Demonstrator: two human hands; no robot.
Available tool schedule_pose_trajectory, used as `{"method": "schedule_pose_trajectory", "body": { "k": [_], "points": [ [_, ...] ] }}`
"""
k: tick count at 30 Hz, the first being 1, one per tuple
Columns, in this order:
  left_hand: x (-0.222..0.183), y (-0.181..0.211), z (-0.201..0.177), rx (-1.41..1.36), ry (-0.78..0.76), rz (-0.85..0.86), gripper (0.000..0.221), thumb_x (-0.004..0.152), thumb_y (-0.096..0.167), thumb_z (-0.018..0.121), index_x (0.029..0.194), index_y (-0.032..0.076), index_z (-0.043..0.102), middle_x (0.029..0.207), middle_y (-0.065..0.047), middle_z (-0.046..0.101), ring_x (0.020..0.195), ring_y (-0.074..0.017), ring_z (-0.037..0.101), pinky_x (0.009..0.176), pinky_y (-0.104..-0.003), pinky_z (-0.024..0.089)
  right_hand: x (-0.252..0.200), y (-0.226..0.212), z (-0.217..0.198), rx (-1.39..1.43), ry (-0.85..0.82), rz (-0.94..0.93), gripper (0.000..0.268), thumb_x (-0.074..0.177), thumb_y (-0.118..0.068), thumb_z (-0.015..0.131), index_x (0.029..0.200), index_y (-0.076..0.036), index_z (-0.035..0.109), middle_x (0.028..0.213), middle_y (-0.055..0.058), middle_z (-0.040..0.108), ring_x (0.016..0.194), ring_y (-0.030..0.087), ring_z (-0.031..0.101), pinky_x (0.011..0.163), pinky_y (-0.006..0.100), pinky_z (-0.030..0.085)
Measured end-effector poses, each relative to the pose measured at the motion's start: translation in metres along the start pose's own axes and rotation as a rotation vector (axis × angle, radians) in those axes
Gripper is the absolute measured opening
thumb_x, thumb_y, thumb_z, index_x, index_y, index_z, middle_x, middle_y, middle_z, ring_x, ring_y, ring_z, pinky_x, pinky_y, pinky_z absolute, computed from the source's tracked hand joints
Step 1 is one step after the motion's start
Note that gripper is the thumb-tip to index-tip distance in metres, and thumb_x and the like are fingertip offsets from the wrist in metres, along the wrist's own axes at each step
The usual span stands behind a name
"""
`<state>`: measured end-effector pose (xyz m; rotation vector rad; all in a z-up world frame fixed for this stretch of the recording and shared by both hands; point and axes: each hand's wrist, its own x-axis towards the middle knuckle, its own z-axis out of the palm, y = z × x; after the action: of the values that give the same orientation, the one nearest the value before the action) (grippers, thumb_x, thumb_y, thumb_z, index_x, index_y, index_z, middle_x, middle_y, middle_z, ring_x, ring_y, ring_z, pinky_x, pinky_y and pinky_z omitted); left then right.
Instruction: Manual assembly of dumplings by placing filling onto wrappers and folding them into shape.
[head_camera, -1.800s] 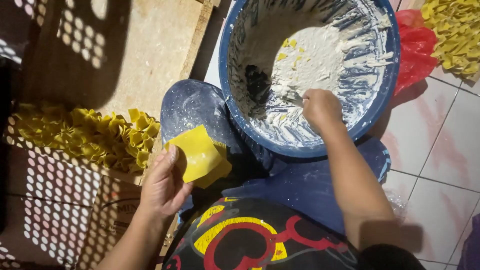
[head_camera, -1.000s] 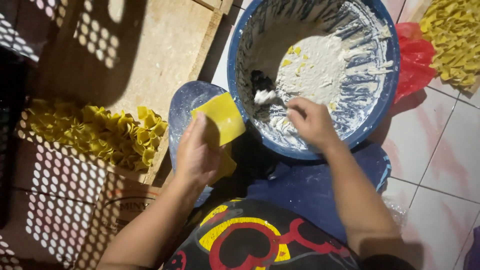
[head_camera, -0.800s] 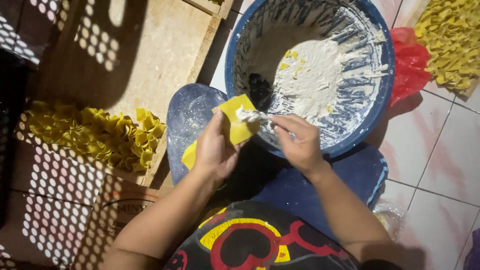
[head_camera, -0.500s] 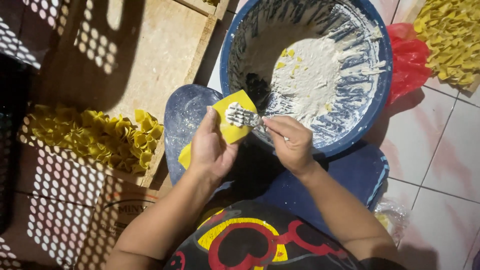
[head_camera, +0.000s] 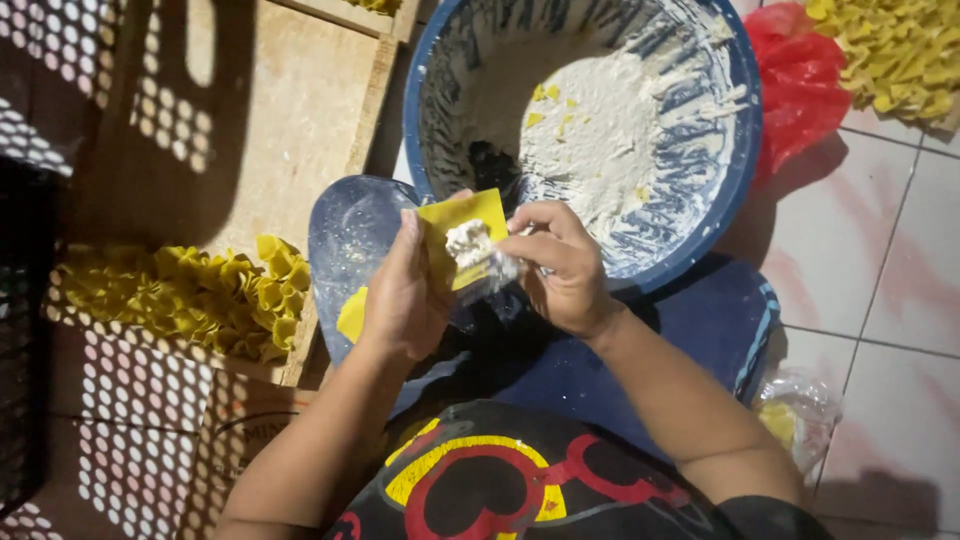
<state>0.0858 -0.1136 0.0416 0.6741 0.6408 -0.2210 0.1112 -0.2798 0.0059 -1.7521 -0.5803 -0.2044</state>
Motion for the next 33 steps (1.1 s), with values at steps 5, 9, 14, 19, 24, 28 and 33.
{"method": "schedule_pose_trajectory", "body": {
  "k": [5, 9, 14, 19, 24, 28, 33],
  "points": [
    [0.008, -0.021, -0.019, 0.134, -0.092, -0.033, 0.052, 0.099, 0.039, 0.058, 0.126, -0.004, 0.069, 0.107, -0.025, 0.073, 0.090, -0.0323, 0.074, 0.086, -0.048, 0.062, -0.004, -0.003, -0.008, 0.001, -0.061, 0.010, 0.010, 0.096, -0.006, 0.068, 0.098, -0.005, 0.078, 0.111, 0.015, 0.066, 0.079, 0.026, 0.069, 0.073, 0.037, 0.059],
    [0.016, -0.036, -0.027, 0.242, -0.142, -0.064, 0.043, 0.100, 0.028, 0.060, 0.127, -0.005, 0.068, 0.108, -0.025, 0.073, 0.091, -0.0297, 0.073, 0.084, -0.044, 0.061, -0.010, -0.001, -0.012, -0.028, -0.070, 0.088, 0.021, 0.091, -0.006, 0.077, 0.112, -0.004, 0.075, 0.099, 0.012, 0.073, 0.087, 0.030, 0.075, 0.078, 0.041, 0.060],
    [0.004, -0.013, -0.012, 0.146, -0.202, -0.147, 0.058, 0.097, 0.035, 0.059, 0.138, -0.005, 0.060, 0.117, -0.026, 0.070, 0.093, -0.0259, 0.072, 0.088, -0.042, 0.060, -0.009, -0.010, -0.027, 0.061, -0.062, 0.131, 0.010, 0.094, -0.009, 0.068, 0.097, -0.003, 0.076, 0.096, 0.009, 0.072, 0.081, 0.020, 0.067, 0.075, 0.030, 0.055],
    [-0.001, -0.034, -0.023, 0.149, -0.222, -0.149, 0.052, 0.090, 0.020, 0.070, 0.136, -0.002, 0.062, 0.120, -0.026, 0.070, 0.102, -0.0316, 0.073, 0.100, -0.045, 0.056, -0.014, -0.002, -0.028, 0.102, 0.048, 0.237, 0.008, 0.083, 0.000, 0.084, 0.089, -0.002, 0.079, 0.091, 0.012, 0.075, 0.079, 0.022, 0.072, 0.076, 0.033, 0.058],
    [0.001, -0.054, -0.027, 0.236, -0.090, 0.064, 0.041, 0.088, 0.012, 0.078, 0.124, -0.005, 0.070, 0.118, -0.021, 0.073, 0.100, -0.0253, 0.071, 0.096, -0.042, 0.057, -0.016, -0.004, -0.023, 0.312, 0.027, 0.173, 0.016, 0.087, -0.006, 0.083, 0.098, 0.005, 0.079, 0.090, 0.018, 0.074, 0.077, 0.025, 0.071, 0.078, 0.036, 0.060],
    [0.006, -0.050, -0.035, 0.390, -0.101, 0.126, 0.031, 0.085, 0.010, 0.082, 0.113, -0.002, 0.075, 0.105, -0.016, 0.076, 0.088, -0.0189, 0.071, 0.083, -0.036, 0.063, -0.011, -0.012, -0.027, 0.188, -0.060, 0.147, 0.011, 0.090, -0.010, 0.081, 0.096, -0.002, 0.082, 0.091, 0.014, 0.076, 0.077, 0.023, 0.073, 0.073, 0.035, 0.059],
    [0.005, -0.035, -0.023, 0.532, -0.127, 0.134, 0.028, 0.083, 0.006, 0.082, 0.110, -0.001, 0.078, 0.098, -0.012, 0.078, 0.080, -0.0127, 0.068, 0.070, -0.029, 0.062, -0.008, -0.016, -0.022, 0.048, -0.083, 0.123, 0.010, 0.095, -0.014, 0.073, 0.095, -0.008, 0.081, 0.090, 0.009, 0.075, 0.070, 0.023, 0.070, 0.065, 0.032, 0.056]
  ]
}}
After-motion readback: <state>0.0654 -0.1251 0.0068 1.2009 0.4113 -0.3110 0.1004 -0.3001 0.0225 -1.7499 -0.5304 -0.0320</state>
